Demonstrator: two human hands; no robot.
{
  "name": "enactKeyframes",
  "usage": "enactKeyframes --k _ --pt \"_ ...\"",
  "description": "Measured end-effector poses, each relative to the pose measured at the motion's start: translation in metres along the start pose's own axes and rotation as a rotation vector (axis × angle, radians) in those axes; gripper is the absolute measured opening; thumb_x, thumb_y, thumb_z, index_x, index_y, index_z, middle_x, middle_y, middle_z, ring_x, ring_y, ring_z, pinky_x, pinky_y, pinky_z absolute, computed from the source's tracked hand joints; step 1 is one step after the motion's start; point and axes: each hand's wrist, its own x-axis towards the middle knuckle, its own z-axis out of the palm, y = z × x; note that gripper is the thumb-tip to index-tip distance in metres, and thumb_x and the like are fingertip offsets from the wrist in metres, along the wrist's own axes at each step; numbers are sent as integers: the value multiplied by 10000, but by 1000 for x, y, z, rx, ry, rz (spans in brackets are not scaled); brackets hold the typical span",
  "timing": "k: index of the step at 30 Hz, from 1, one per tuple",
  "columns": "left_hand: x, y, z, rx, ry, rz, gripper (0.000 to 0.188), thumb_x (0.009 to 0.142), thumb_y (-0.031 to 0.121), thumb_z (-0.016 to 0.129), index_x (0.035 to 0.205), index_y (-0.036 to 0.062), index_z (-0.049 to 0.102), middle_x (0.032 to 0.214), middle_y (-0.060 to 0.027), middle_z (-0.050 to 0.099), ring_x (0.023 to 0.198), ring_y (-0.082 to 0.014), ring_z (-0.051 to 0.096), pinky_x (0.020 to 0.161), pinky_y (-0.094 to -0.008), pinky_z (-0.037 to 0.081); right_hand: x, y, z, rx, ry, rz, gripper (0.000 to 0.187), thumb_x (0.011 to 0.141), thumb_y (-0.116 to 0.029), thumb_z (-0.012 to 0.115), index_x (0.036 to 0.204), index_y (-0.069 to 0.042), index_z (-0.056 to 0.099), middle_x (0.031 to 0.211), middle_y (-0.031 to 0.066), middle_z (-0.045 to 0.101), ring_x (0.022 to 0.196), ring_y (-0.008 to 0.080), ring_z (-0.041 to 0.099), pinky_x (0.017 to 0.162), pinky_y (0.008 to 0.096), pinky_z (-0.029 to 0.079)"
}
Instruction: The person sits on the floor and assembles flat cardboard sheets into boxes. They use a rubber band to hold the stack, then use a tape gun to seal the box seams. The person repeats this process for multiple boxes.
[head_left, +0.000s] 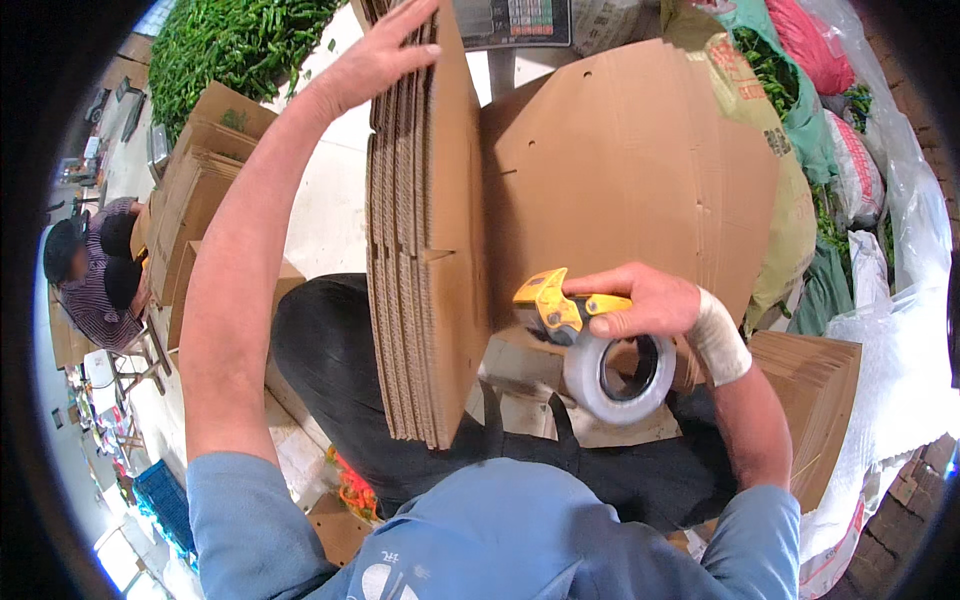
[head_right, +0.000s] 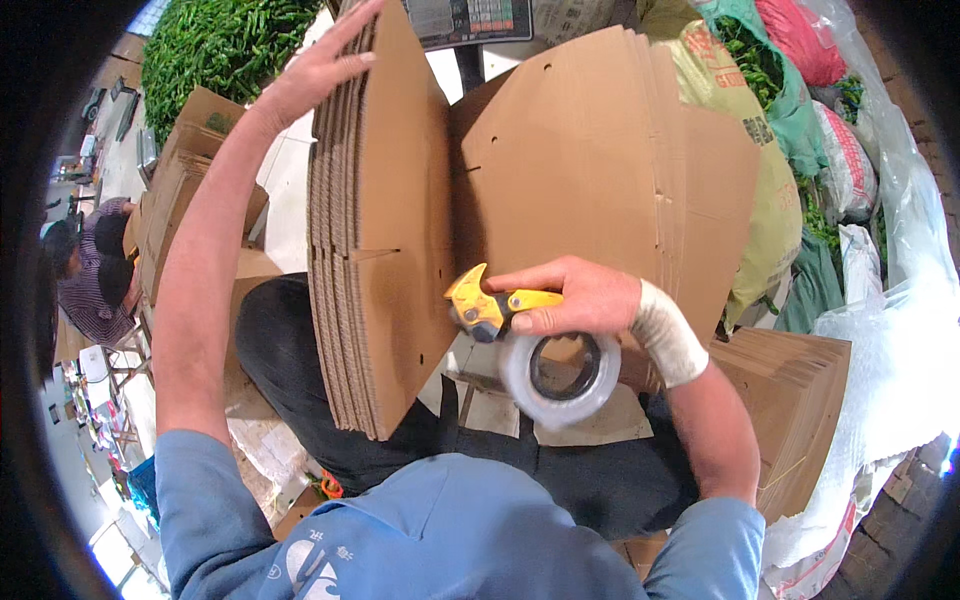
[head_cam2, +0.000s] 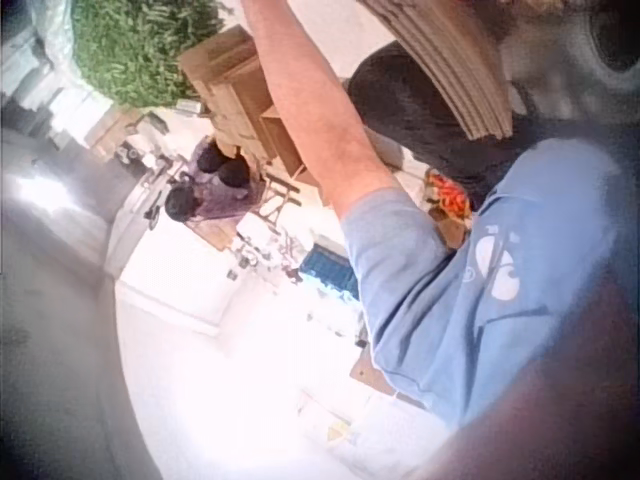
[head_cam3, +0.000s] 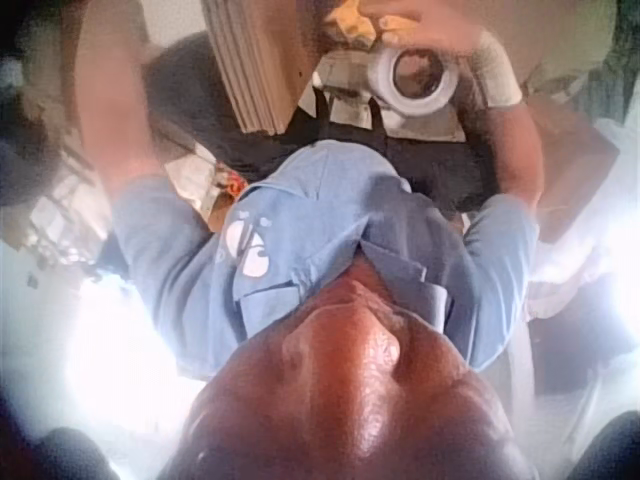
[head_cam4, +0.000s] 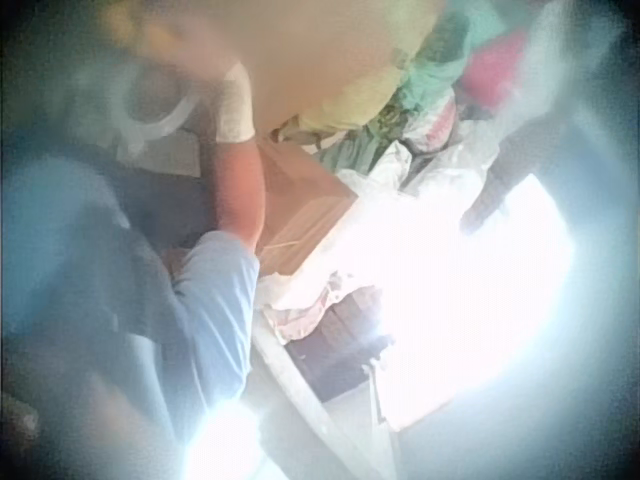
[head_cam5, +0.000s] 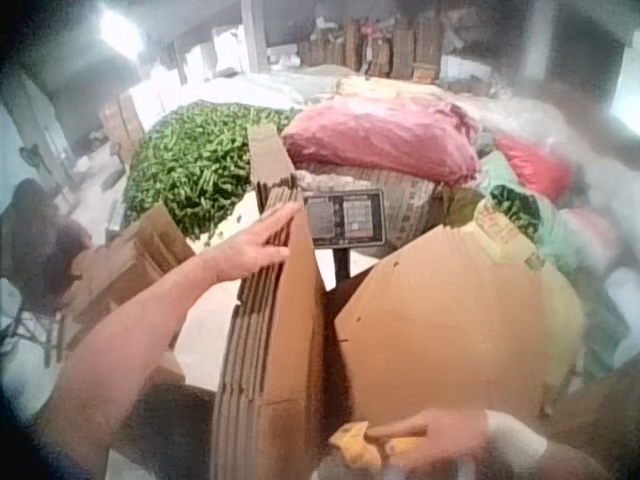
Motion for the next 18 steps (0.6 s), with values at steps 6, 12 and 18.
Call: enactKeyframes --k 6,12,18 --pt "10 -5 28 258 228 -46 978 921 712 598 1618 90 309 1672 -186 280 1568 -329 212 1279 -449 198 5 -53 57 194 -43 -277 892 971 -404 708 1615 3 245 1499 183 533 1364 236 505 1140 363 393" --pt "11 -32 20 353 211 -15 945 941 739 529 1619 116 318 1670 -195 281 1570 -319 212 1287 -435 169 -4 -60 74 -30 89 -107 981 979 -553 646 1603 67 211 1500 272 492 1381 279 500 1142 366 396" --pt "0 -35 18 110 232 16 633 945 145 476 1548 -27 390 1641 -230 333 1558 -339 245 1280 -400 181 -116 -30 44 383 700 194 497 1042 -417 609 1327 -11 593 966 10 678 787 73 626 681 248 539"
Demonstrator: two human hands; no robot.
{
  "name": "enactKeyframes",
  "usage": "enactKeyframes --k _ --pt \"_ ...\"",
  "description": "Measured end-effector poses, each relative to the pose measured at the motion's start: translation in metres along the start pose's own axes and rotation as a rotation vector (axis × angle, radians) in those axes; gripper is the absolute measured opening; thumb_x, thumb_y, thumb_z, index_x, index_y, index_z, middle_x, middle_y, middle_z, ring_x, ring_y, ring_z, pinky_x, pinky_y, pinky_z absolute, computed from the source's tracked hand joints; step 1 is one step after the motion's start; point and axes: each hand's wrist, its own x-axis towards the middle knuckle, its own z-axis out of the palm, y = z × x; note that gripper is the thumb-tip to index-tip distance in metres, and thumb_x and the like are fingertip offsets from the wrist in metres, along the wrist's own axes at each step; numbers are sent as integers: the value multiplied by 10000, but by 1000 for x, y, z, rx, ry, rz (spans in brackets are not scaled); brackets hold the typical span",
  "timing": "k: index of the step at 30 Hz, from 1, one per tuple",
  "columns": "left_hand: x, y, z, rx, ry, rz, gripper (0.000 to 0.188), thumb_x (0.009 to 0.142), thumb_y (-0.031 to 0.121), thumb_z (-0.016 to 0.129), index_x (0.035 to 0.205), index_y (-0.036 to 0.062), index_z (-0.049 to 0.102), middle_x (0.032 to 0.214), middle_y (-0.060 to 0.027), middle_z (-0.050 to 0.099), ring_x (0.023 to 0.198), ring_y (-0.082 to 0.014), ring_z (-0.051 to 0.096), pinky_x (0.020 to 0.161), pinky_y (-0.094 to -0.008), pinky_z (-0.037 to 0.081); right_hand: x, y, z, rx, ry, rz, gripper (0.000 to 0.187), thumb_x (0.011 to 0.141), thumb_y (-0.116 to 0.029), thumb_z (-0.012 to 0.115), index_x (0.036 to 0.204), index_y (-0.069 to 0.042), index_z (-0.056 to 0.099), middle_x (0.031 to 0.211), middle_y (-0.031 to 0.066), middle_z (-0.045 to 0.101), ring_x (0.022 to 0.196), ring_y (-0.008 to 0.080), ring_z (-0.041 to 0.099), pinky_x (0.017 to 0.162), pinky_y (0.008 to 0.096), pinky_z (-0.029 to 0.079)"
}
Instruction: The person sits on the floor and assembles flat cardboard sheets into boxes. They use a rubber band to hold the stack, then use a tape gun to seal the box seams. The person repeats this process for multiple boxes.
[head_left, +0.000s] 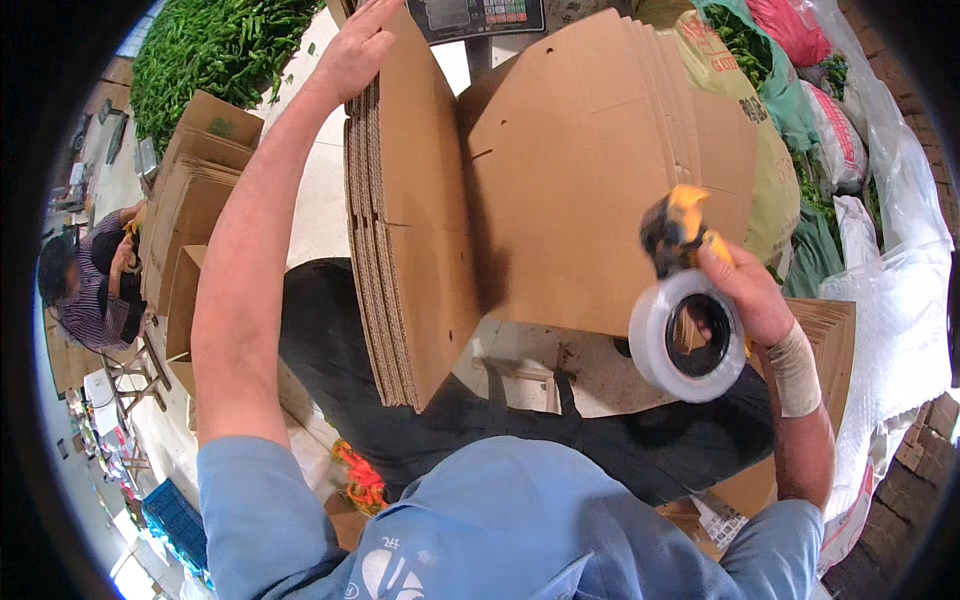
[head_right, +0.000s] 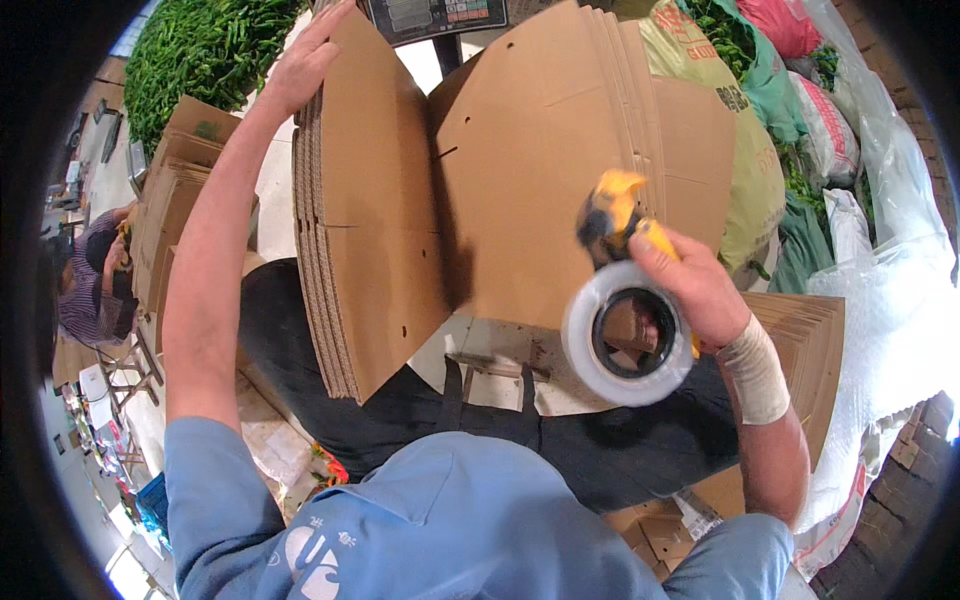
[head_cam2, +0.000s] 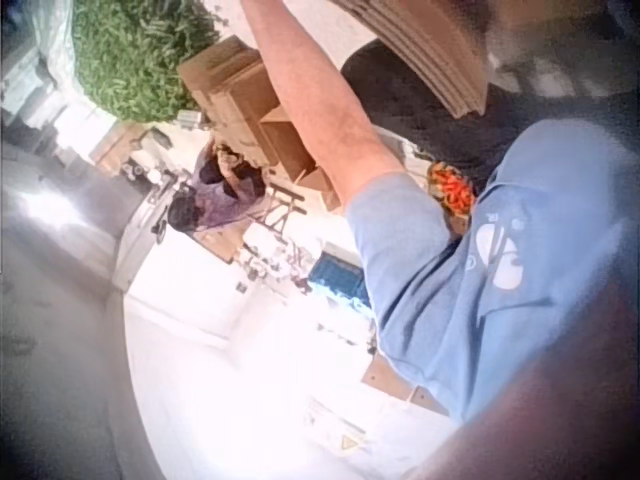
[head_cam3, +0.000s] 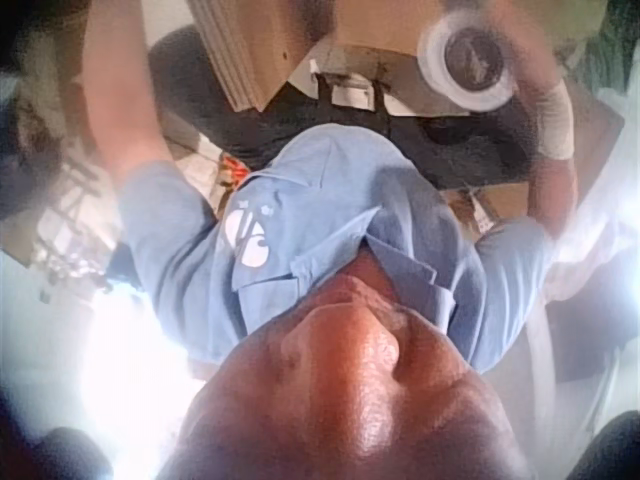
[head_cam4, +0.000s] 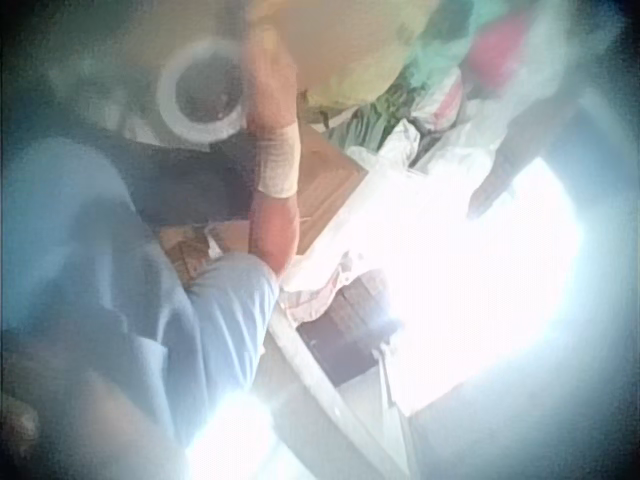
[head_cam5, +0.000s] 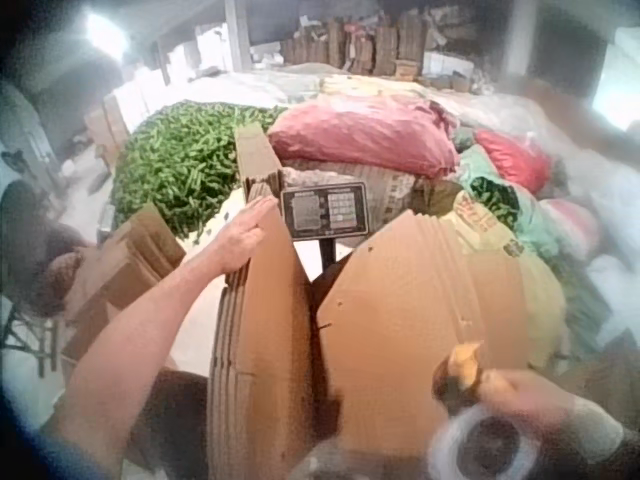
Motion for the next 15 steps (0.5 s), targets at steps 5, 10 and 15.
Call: enactKeyframes --k 5,10,15 --pt "-8 4 -3 -35 62 -44 668 887 96 455 1539 -32 393 1611 -232 382 1537 -337 301 1272 -381 208 80 20 72 141 173 -244 434 1028 -438 629 1220 -50 654 828 1 635 645 59 566 542 254 487" --pt "-4 4 5 2 199 -58 714 889 110 476 1573 -28 325 1584 -238 411 1509 -319 345 1252 -367 237 215 18 110 48 169 -412 467 964 -441 717 1206 -41 717 938 14 694 787 88 613 673 276 527" --pt "-21 -16 -4 1 207 -236 751 949 317 525 1595 -3 313 1664 -187 318 1566 -309 244 1257 -380 214 319 7 108 11 78 -372 515 949 -444 733 1281 -51 701 969 24 710 772 104 631 635 290 531"
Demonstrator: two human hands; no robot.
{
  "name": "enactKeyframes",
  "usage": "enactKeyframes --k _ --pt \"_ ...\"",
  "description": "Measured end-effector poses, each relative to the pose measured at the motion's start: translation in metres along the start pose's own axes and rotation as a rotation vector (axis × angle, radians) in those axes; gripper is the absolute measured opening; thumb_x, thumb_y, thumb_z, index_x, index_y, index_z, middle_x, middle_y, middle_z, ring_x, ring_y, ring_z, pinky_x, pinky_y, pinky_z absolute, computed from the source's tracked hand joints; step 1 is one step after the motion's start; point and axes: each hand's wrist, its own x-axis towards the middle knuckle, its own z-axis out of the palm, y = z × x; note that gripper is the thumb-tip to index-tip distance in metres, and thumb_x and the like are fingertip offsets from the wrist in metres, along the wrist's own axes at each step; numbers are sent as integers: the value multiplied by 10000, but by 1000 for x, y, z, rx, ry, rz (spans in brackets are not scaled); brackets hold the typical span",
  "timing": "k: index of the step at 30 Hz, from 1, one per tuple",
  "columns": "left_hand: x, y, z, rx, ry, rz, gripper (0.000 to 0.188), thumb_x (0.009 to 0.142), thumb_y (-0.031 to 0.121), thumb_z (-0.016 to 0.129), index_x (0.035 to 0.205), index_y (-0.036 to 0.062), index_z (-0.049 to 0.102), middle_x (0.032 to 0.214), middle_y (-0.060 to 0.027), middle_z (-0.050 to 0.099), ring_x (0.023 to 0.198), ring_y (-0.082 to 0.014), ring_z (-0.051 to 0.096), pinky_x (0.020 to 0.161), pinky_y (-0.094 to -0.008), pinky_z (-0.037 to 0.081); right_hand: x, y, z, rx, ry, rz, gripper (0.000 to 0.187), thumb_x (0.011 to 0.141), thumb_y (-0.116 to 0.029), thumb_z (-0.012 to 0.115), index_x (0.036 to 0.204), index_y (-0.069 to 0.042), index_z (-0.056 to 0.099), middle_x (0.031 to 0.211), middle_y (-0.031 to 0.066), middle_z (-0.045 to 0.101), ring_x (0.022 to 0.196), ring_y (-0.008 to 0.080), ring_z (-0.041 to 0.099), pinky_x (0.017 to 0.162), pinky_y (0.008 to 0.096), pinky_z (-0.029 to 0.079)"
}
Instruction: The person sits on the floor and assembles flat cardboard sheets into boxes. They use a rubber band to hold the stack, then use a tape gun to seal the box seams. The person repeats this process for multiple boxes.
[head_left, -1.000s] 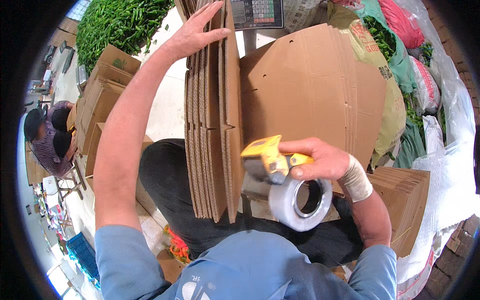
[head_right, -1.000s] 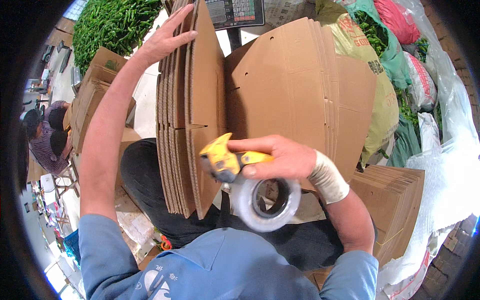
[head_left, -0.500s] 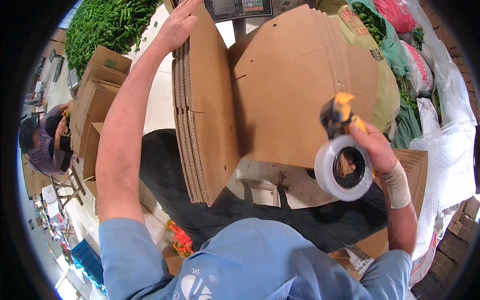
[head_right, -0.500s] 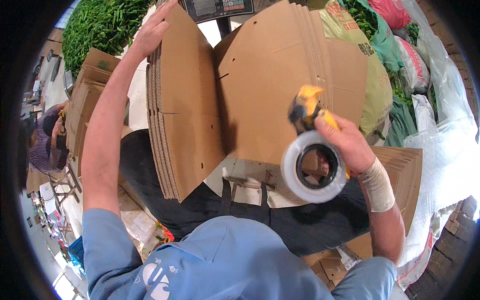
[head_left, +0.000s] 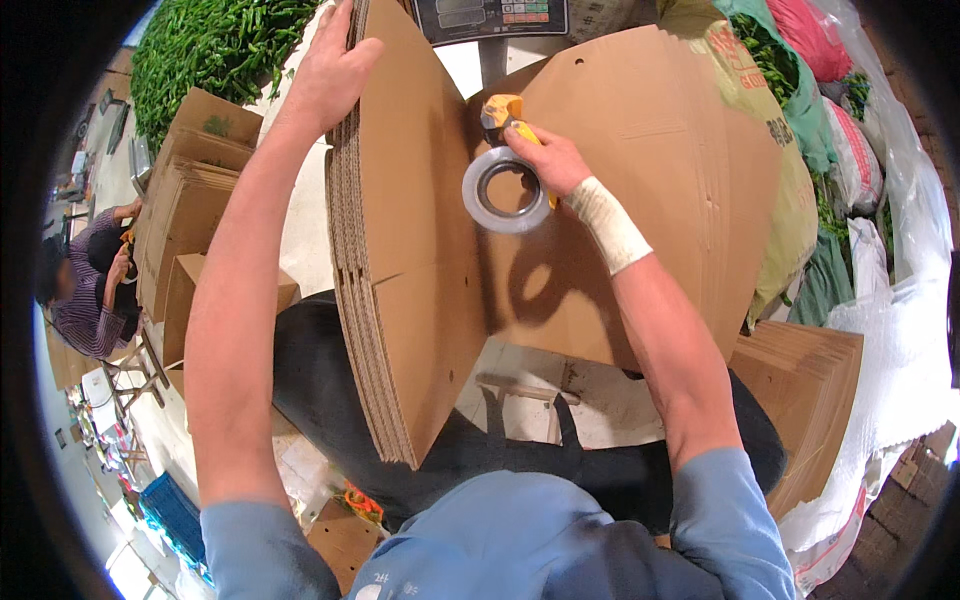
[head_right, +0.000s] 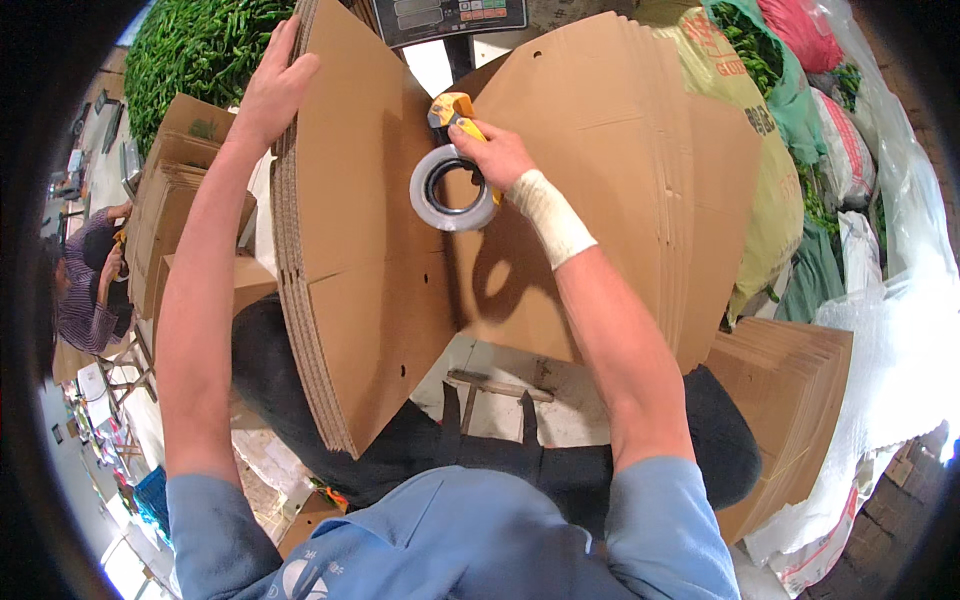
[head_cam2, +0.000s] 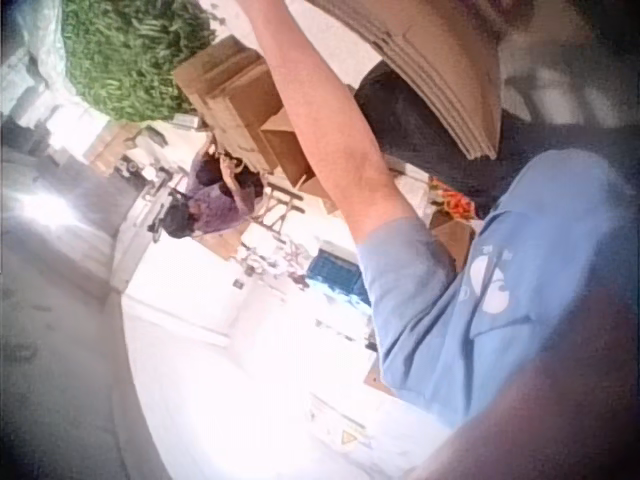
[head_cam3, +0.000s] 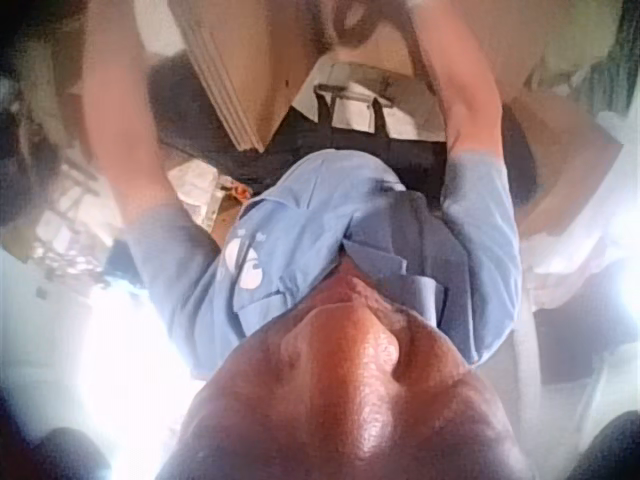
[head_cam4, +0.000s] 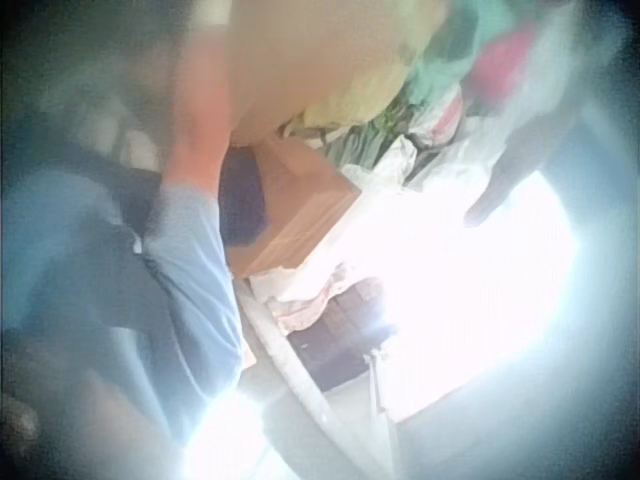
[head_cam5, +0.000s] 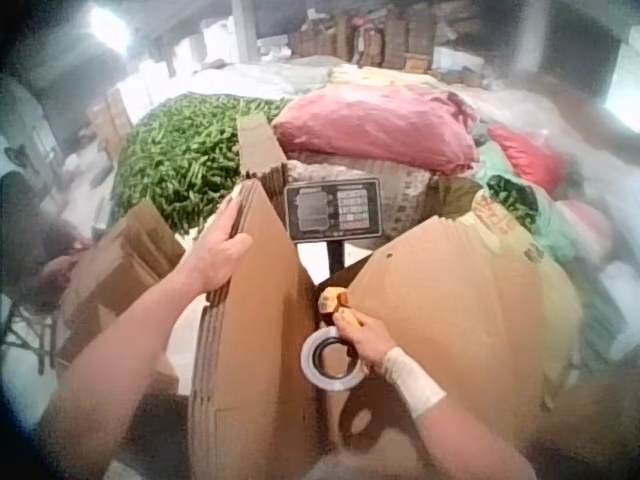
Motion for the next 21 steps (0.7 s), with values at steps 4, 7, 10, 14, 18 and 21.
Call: enactKeyframes --k 4,7,10,14,18,21 --pt "-1 44 -2 -259 -150 -87 739 913 200 502 1589 -21 297 1601 -200 378 1500 -301 337 1237 -360 246 48 8 2 -166 -147 8 637 924 -580 690 1336 -95 686 1012 71 734 713 145 662 578 334 530" --pt "9 47 2 -133 -130 92 693 920 110 462 1580 -38 306 1550 -181 446 1424 -263 428 1197 -336 304 74 29 9 -337 -280 -124 667 919 -660 616 1361 -163 667 1009 85 738 845 198 699 755 369 558" --pt "-2 39 7 -577 -138 -73 696 907 60 468 1580 -39 321 1576 -151 431 1435 -237 422 1192 -328 319 31 21 16 -425 -458 -19 613 932 -613 622 1304 -128 681 994 115 747 891 225 696 831 384 552" --pt "-7 26 -22 -445 -141 -143 673 901 55 472 1556 -54 360 1534 -160 484 1415 -239 457 1181 -328 338 -96 53 39 -329 -703 93 495 959 -489 654 1261 -96 651 965 181 734 883 265 712 815 426 554" --pt "2 39 -3 -142 -145 -12 659 902 62 476 1541 -64 375 1538 -182 481 1419 -263 456 1181 -337 338 -160 91 35 -308 -639 -10 481 982 -471 639 1268 -85 636 974 193 734 886 358 712 814 456 549" --pt "9 34 3 -308 -147 -47 646 904 74 478 1528 -69 391 1539 -192 482 1427 -278 448 1188 -343 329 -166 89 34 -384 -716 39 600 978 -491 632 1384 -51 583 1153 251 706 1062 390 693 940 454 536"
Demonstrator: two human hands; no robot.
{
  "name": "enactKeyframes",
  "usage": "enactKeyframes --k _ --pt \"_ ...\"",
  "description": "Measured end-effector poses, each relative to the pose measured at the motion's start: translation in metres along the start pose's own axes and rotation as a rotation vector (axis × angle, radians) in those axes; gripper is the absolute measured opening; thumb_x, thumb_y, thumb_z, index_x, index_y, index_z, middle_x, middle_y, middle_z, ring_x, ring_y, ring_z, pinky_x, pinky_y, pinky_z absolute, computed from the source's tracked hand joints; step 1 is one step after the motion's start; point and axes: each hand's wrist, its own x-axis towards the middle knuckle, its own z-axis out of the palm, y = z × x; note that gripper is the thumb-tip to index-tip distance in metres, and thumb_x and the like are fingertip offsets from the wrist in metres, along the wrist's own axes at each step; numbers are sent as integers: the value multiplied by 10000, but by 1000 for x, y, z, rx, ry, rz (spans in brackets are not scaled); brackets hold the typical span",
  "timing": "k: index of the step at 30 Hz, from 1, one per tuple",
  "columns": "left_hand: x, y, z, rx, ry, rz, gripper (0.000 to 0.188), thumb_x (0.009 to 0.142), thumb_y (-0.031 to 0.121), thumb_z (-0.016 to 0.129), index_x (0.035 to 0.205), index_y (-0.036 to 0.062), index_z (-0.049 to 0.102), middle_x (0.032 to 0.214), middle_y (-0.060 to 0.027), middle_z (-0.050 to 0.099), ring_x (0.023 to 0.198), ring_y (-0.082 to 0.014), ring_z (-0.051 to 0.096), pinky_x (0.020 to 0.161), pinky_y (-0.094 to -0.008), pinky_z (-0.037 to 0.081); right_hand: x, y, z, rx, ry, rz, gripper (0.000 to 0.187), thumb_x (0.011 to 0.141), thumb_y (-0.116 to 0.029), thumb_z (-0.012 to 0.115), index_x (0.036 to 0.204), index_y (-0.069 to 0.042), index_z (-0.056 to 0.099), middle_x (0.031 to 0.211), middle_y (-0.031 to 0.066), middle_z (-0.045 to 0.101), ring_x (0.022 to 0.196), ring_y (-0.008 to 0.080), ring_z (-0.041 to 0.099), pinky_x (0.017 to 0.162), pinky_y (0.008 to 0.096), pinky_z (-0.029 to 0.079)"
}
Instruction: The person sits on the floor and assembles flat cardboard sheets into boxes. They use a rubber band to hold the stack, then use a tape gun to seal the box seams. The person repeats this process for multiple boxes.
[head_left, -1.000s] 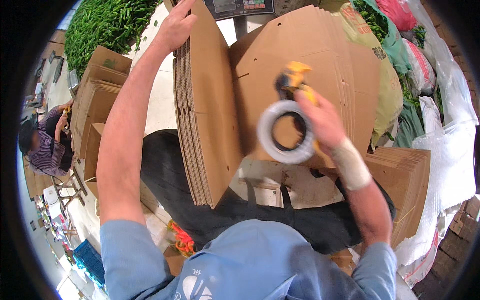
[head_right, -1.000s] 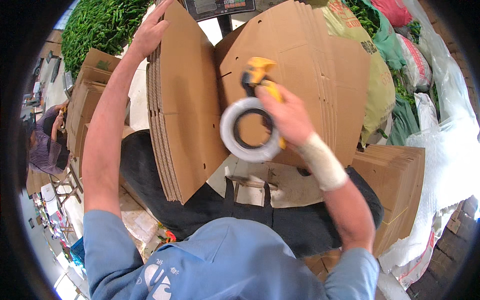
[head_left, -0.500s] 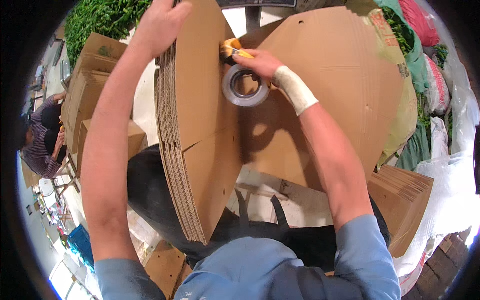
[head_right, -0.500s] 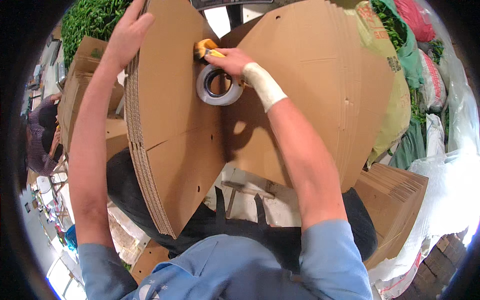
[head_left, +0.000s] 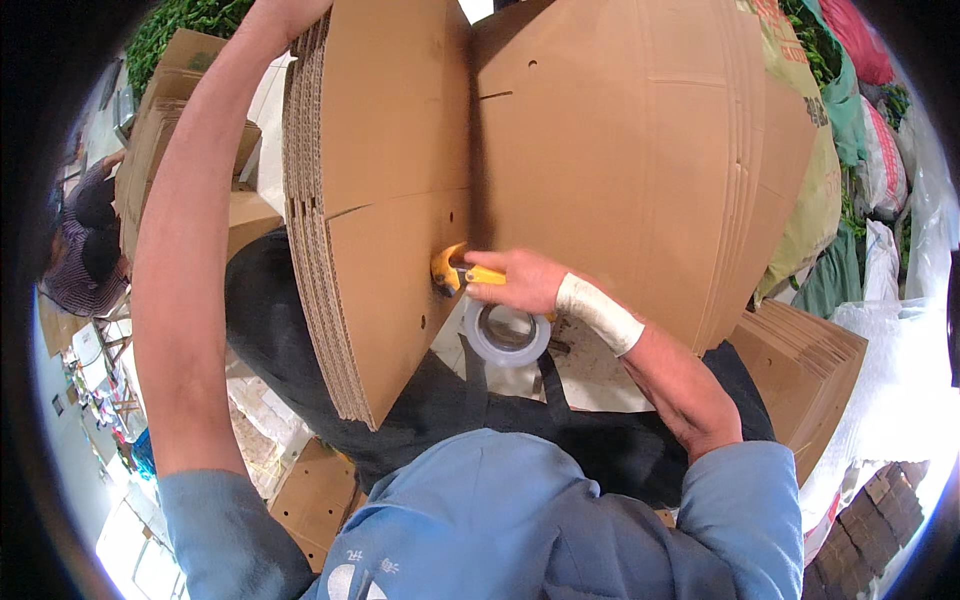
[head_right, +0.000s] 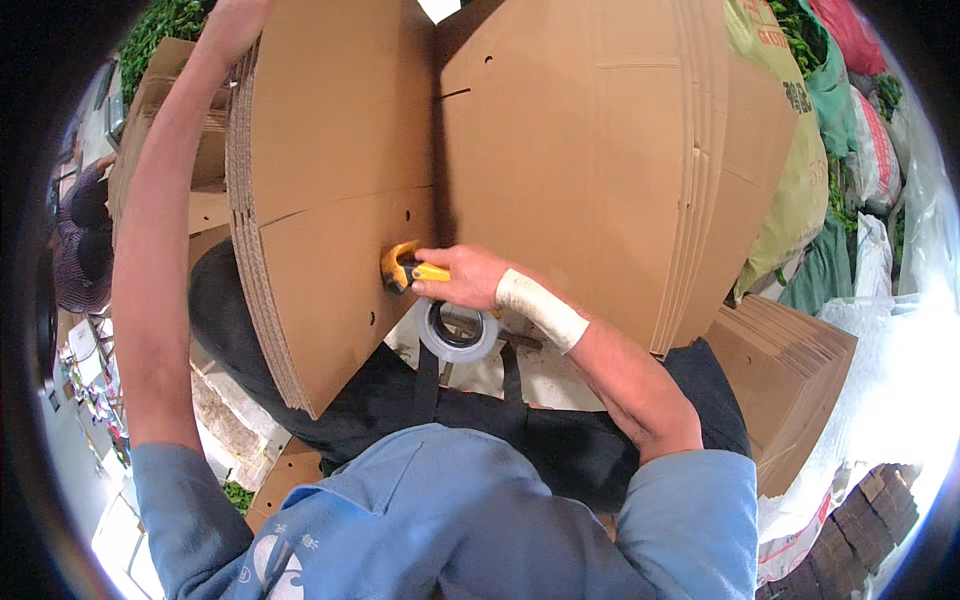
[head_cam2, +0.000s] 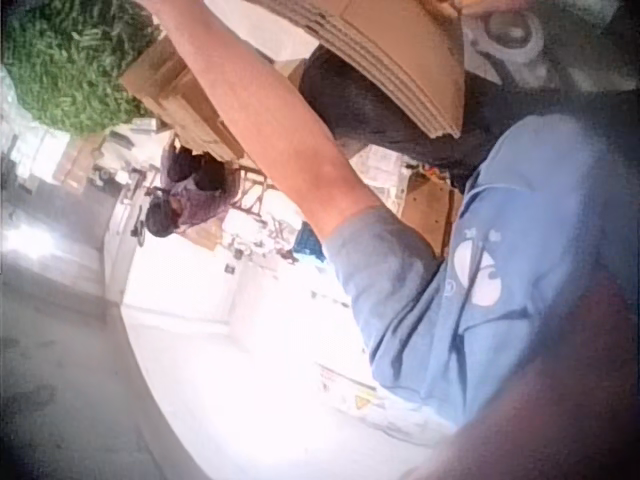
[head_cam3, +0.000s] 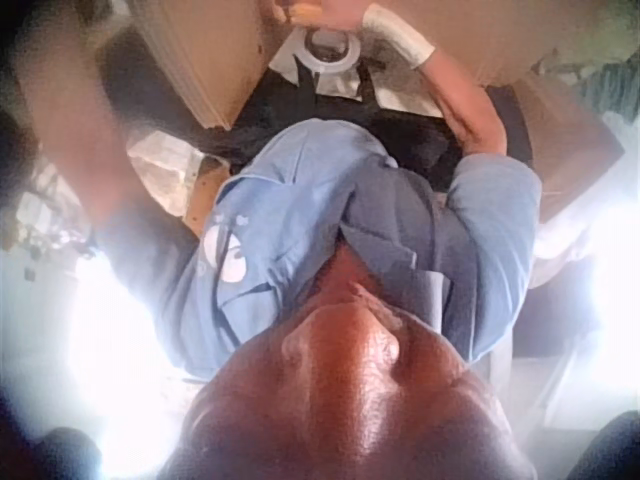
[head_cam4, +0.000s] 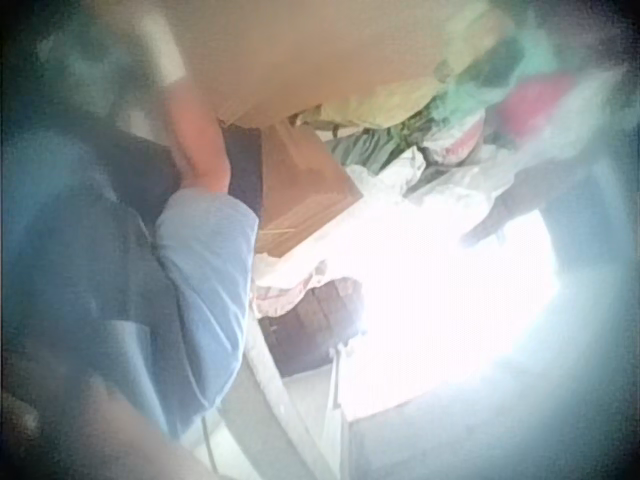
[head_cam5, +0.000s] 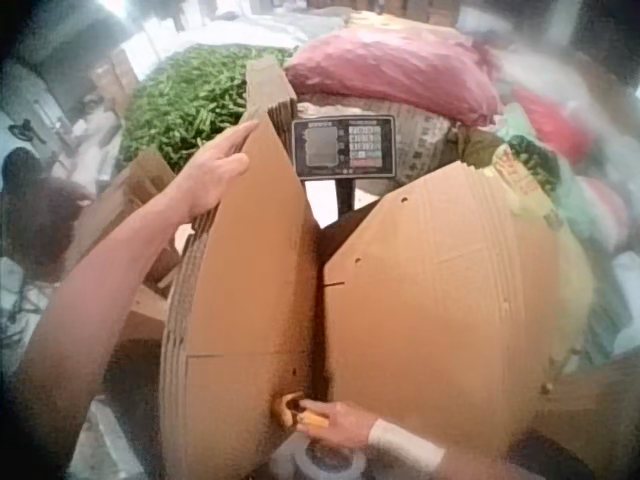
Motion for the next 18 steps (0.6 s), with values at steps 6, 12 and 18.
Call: enactKeyframes --k 6,12,18 --pt "-3 -10 -6 104 15 55 625 908 100 480 1506 -74 425 1531 -192 490 1436 -285 436 1196 -350 320 -1 -2 2 -38 -82 -13 711 968 -520 635 1452 -9 537 1284 288 663 1201 403 654 1046 431 507" --pt "-4 -4 -2 48 7 29 626 905 132 500 1493 -79 446 1520 -217 504 1415 -297 468 1186 -334 334 35 -23 -46 -89 -478 190 694 950 -569 652 1439 -81 590 1246 157 719 1124 250 682 987 372 526" --pt "-8 11 -6 157 -51 25 628 920 166 513 1503 -60 451 1523 -213 511 1430 -304 458 1189 -329 331 44 -21 -28 -273 -835 173 519 930 -554 702 1192 -107 744 963 28 742 888 149 649 811 346 536"
